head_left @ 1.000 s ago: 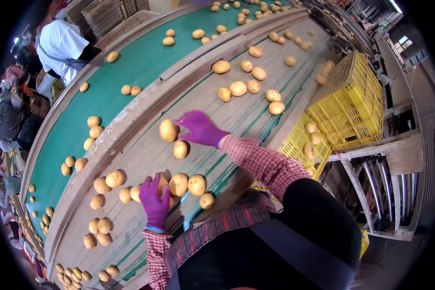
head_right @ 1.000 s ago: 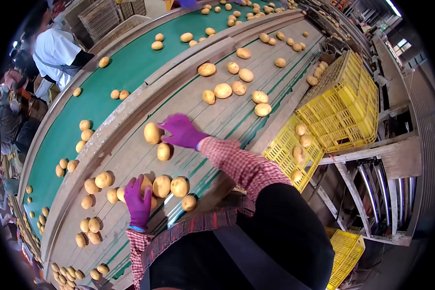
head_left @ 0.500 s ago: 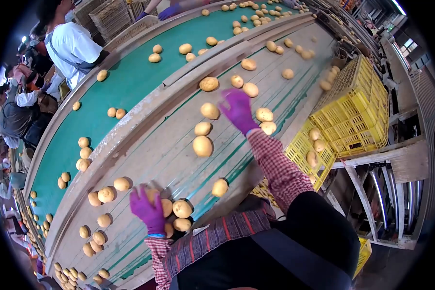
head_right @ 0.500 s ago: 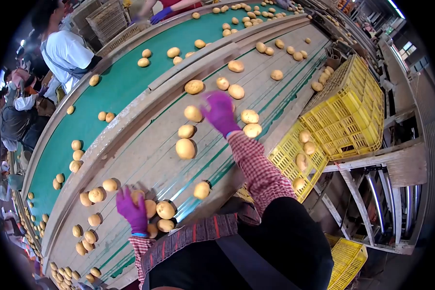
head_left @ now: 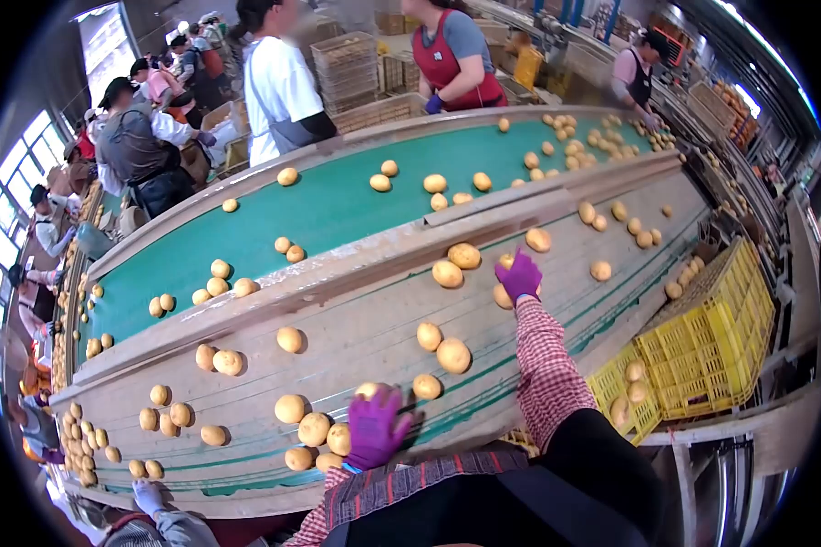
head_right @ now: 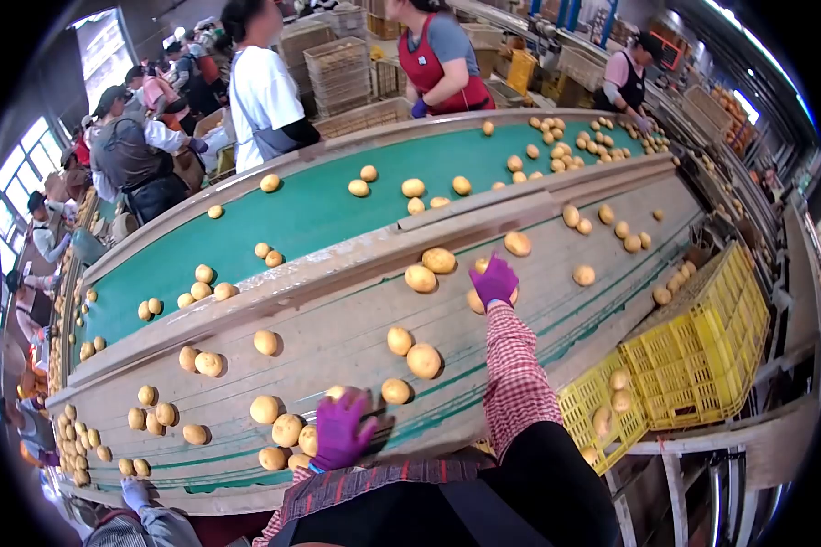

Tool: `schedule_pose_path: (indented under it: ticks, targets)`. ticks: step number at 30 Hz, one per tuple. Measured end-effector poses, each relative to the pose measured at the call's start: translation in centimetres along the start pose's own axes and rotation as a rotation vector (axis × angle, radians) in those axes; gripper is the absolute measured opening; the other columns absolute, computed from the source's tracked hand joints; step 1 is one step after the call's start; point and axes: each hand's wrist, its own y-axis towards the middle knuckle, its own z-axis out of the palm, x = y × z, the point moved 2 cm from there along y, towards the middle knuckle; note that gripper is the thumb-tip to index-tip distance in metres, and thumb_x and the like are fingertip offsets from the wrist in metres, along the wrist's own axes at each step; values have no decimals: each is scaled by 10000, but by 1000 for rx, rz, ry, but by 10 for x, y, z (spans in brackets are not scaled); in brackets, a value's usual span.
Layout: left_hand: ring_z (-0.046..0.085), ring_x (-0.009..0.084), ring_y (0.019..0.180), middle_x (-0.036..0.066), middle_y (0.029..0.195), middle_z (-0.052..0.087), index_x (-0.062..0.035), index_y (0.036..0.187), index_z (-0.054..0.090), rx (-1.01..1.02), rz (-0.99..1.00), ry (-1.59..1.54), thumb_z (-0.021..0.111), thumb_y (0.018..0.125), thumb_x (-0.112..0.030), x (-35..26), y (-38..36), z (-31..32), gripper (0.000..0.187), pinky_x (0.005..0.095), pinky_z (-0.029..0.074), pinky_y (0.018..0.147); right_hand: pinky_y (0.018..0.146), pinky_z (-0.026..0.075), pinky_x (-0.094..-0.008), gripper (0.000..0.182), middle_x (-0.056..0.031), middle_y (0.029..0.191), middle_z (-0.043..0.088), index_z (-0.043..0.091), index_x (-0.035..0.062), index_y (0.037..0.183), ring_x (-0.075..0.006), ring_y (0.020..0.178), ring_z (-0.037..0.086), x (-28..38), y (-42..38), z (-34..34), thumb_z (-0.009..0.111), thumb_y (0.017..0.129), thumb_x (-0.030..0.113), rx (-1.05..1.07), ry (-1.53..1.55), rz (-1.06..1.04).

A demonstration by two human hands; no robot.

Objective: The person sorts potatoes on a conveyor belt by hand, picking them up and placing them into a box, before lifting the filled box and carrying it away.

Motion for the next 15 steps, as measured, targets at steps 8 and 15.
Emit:
schedule_pose_path:
  ticks: [8,15]
  targets:
    - [714,391,1115,229,1297,700,6,1404,622,-267,-118,-528,806,930,-253,-32,41,30,571,492,556,970,1080,526,-379,617,-120,1360,700,607,32,1472,-243,1277,656,91,-65,-64,828,943,260,577,1093,-216]
    - [616,293,1325,170,1461,602,-18,1559,502,-625,-125,-562,837,898,-131,-23,108,1,749,400,497,1108,1118,482,-354,453,-109,1462,600,571,14,1498,-223,1330,581,198,-150,-118,655,1067,121,708,1418,-463]
